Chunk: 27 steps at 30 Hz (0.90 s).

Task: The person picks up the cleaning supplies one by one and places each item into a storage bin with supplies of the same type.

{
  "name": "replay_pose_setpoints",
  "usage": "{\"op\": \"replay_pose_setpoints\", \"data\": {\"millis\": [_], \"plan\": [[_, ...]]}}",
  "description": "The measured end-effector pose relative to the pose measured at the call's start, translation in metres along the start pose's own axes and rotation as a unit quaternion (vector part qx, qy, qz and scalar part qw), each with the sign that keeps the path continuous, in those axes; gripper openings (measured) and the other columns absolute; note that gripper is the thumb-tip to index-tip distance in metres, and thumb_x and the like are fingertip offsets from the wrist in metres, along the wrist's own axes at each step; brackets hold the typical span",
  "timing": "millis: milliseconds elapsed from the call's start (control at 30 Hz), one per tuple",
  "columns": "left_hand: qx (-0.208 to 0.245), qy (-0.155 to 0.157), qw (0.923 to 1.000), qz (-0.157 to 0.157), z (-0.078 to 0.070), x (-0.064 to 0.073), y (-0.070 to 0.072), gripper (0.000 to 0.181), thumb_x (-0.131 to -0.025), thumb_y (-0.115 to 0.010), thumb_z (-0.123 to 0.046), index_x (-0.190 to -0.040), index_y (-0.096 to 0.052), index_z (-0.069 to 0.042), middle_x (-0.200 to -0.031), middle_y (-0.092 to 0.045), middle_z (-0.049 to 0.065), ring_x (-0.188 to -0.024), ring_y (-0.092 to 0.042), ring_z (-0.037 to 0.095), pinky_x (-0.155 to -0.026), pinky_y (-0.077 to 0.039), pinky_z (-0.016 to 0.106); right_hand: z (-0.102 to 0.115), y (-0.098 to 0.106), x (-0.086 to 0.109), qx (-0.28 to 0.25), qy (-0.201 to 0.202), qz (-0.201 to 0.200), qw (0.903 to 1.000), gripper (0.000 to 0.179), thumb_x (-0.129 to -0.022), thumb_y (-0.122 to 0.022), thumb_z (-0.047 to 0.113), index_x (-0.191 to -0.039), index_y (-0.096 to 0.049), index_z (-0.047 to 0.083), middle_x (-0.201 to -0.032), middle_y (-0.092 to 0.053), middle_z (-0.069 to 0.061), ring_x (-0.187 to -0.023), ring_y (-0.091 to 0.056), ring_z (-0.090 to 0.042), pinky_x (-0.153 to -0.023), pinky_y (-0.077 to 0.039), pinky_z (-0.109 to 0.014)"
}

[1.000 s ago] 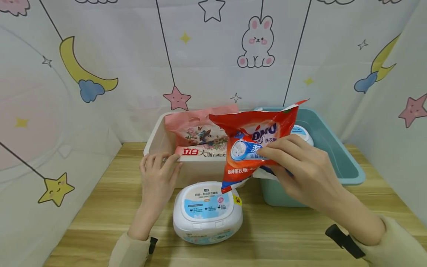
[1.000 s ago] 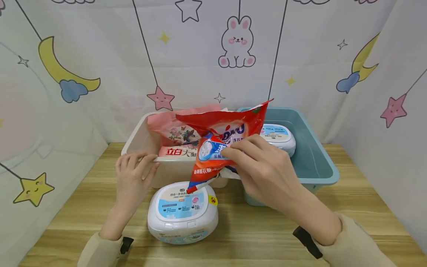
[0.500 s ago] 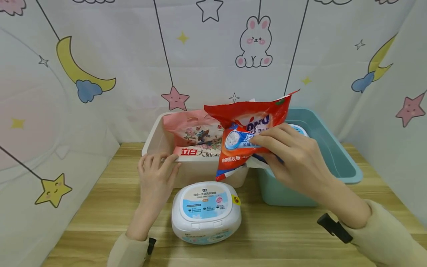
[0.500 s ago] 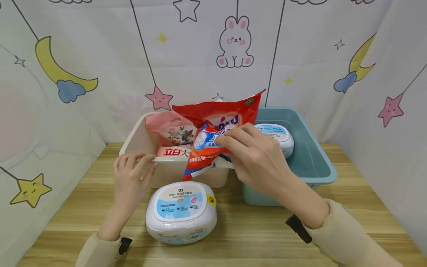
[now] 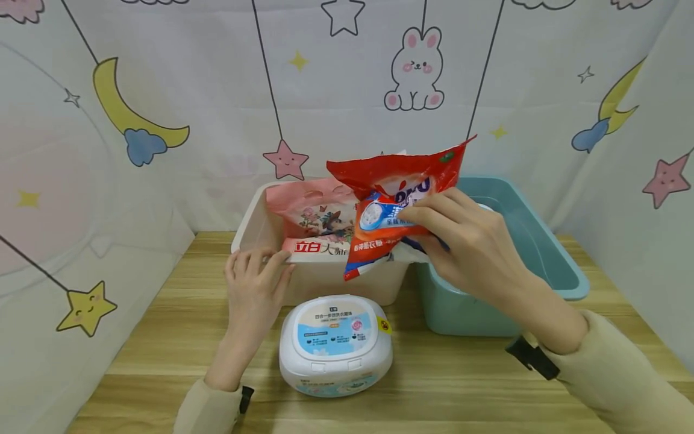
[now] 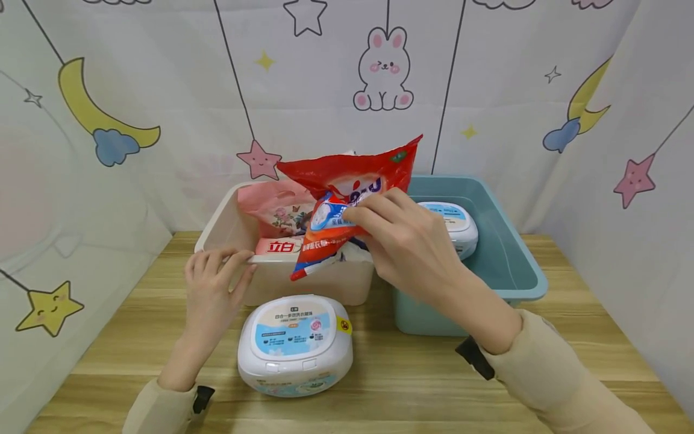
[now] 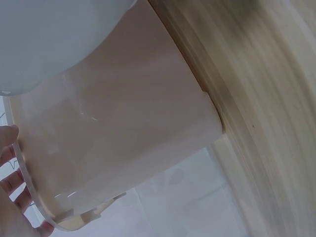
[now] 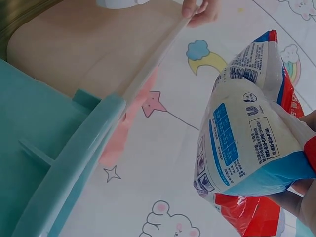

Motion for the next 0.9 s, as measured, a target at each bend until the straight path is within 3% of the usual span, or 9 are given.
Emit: {"op": "replay_pose_setpoints", "data": {"millis": [467, 900], "plan": [[0.005, 0.006, 1.0, -0.006, 0.0, 0.0, -0.002, 0.022, -0.083, -0.075, -0.017, -0.103, -0.068, -0.01, -0.102, -0.059, 0.013, -0.101, -0.049, 0.034, -0.103, -0.028, 0.061, -0.013, -0.012, -0.009, 0.007, -0.026, 0.026, 0.9993, 0.032, -0.077, -0.075, 0.004, -0.108, -0.069, 0.007, -0.105, -0.07, -0.01, -0.097, -0.062, -0.027, -0.075, -0.058, -0.045], [0.001, 0.003, 1.0, -0.005, -0.001, 0.0, 0.0, 0.019, -0.087, -0.07, -0.018, -0.105, -0.068, -0.012, -0.101, -0.059, 0.013, -0.1, -0.05, 0.035, -0.102, -0.028, 0.061, -0.024, -0.025, -0.018, -0.002, -0.051, 0.044, 0.9977, 0.025, -0.082, -0.07, 0.005, -0.107, -0.069, 0.007, -0.105, -0.07, -0.01, -0.094, -0.061, -0.026, -0.07, -0.058, -0.042]]}}
Point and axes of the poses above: each hand's wrist, its own x-axis away from the middle knuckle, its own y-axis out of the back of the hand, z = x × y, the point moved 3 cm from there along -x, towards the middle knuckle
